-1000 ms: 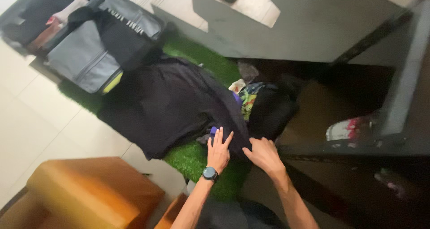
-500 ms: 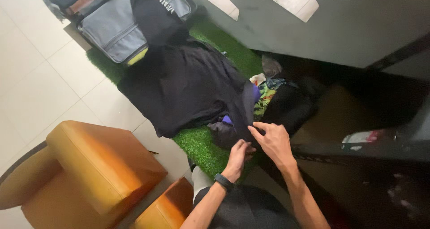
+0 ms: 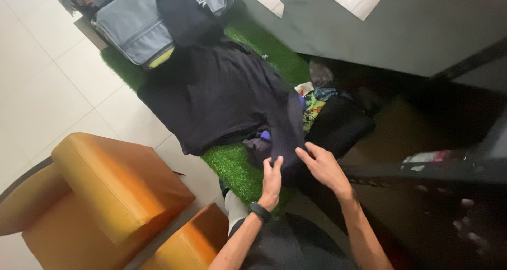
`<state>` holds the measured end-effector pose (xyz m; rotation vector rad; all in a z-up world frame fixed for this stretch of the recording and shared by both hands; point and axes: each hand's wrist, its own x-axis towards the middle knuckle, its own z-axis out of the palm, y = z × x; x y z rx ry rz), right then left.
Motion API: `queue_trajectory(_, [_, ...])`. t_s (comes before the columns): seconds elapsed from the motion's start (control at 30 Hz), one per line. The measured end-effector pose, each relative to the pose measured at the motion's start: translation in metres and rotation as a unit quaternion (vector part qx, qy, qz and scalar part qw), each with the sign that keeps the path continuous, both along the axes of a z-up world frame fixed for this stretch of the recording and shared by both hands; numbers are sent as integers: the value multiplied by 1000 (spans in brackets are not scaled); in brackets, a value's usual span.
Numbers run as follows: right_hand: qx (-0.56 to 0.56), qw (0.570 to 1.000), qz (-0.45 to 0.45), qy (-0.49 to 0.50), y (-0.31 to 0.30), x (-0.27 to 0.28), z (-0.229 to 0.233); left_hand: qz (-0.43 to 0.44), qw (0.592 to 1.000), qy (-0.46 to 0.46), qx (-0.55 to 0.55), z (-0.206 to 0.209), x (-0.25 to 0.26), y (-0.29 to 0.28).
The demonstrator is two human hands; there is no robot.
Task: The person folds a black shirt on a green surface and places it into a suitcase.
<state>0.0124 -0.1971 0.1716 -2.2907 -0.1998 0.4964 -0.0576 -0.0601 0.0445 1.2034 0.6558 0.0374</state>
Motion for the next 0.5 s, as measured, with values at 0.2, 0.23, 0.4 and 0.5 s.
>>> queue_trajectory(0.2, [-5,997,-53,-53,3,-19,15,-161,974,45,-155,-18,-23,-8])
queue_trajectory(0.23, [-22,997,-52,-47,2,-21,16,-161,971,2,-177,-24,-25,-9])
queue_trajectory(0.4, [-160,986,-21,52,-16,-31,-3,-88,996,20,-23,-26,-27,-10])
queue_trajectory(0.5, [-211,976,50,36,-27,-35,-21,-104,994,-11,-17,-5,-30,-1])
